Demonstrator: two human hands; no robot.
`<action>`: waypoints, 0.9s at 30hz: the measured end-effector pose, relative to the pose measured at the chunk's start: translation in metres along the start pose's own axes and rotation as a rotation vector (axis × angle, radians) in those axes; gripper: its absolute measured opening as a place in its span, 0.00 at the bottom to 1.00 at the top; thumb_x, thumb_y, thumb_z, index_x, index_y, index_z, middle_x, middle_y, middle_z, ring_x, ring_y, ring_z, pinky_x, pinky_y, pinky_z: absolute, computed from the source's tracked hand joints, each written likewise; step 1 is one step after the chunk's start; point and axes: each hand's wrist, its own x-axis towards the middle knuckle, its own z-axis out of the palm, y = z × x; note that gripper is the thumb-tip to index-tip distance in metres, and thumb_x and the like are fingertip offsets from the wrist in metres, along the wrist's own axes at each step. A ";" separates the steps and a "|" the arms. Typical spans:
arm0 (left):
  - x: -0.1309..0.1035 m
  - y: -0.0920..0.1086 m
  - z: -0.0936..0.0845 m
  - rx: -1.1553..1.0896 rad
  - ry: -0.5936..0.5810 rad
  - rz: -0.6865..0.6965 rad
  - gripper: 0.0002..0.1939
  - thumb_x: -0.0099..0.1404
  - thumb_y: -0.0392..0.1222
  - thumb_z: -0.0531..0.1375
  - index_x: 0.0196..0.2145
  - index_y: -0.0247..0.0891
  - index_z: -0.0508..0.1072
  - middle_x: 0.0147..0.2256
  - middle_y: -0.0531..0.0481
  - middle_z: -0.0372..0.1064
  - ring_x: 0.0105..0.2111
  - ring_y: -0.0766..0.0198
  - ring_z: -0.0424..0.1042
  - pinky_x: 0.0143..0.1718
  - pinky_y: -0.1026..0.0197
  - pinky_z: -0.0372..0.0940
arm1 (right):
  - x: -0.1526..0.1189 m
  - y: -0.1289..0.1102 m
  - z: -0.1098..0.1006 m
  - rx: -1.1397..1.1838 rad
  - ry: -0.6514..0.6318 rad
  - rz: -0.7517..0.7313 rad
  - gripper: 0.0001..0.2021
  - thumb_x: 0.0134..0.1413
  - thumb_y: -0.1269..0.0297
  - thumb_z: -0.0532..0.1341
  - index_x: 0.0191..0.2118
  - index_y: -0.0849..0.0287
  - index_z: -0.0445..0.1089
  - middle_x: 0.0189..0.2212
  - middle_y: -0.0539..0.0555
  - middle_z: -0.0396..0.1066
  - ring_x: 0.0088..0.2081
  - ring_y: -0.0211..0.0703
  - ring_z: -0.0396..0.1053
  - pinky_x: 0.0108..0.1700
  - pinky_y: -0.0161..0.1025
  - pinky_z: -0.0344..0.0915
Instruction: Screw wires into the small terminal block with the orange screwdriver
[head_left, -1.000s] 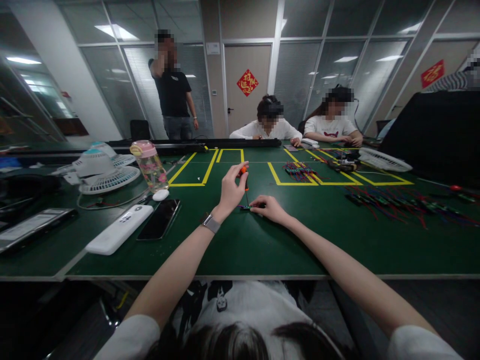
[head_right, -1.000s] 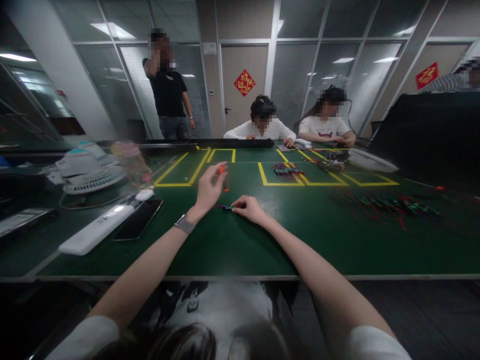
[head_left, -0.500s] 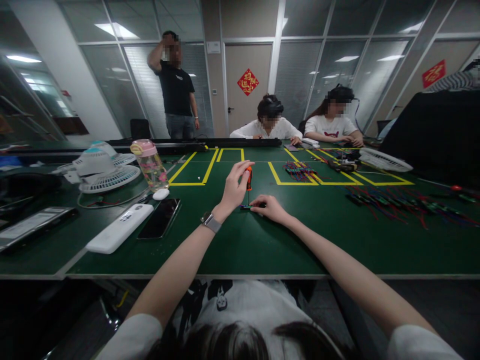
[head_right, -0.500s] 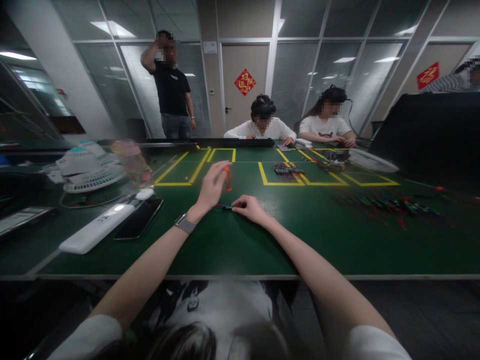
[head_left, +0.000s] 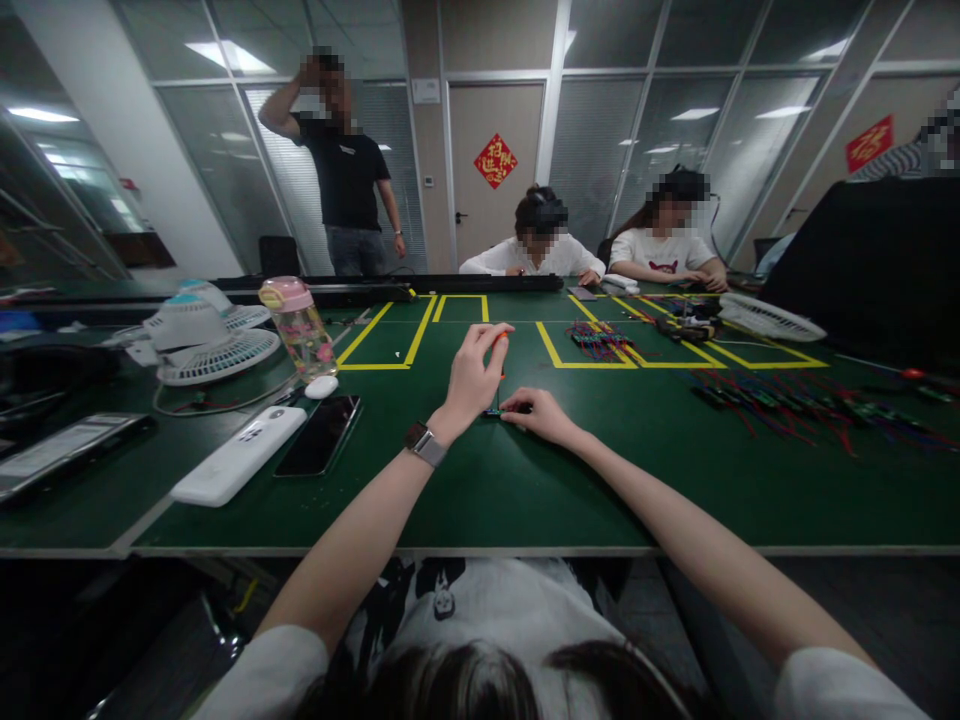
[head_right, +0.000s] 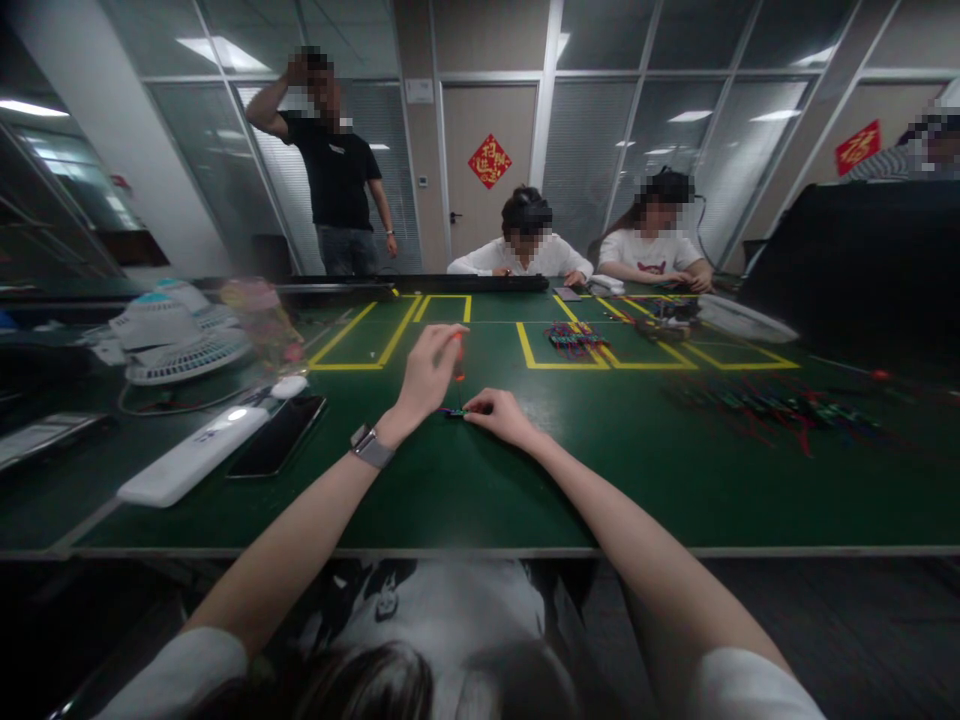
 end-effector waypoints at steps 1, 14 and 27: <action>0.000 0.001 -0.001 -0.021 -0.014 0.015 0.12 0.69 0.38 0.50 0.45 0.41 0.71 0.44 0.47 0.67 0.45 0.64 0.68 0.48 0.61 0.62 | 0.000 0.000 0.000 0.002 -0.001 -0.002 0.09 0.48 0.66 0.64 0.36 0.63 0.77 0.30 0.54 0.72 0.31 0.39 0.69 0.36 0.36 0.64; -0.002 -0.002 0.002 0.033 0.055 -0.013 0.08 0.66 0.42 0.57 0.41 0.43 0.74 0.33 0.51 0.61 0.32 0.67 0.66 0.38 0.62 0.64 | 0.000 -0.002 0.000 0.001 -0.001 0.007 0.08 0.48 0.66 0.64 0.35 0.62 0.77 0.29 0.54 0.72 0.30 0.38 0.68 0.36 0.36 0.64; 0.005 -0.007 -0.001 -0.191 -0.080 -0.110 0.15 0.67 0.35 0.52 0.49 0.41 0.70 0.41 0.48 0.72 0.36 0.66 0.72 0.39 0.62 0.68 | 0.000 0.000 0.000 0.000 -0.006 -0.007 0.08 0.48 0.66 0.64 0.36 0.61 0.77 0.29 0.54 0.72 0.30 0.38 0.69 0.36 0.36 0.64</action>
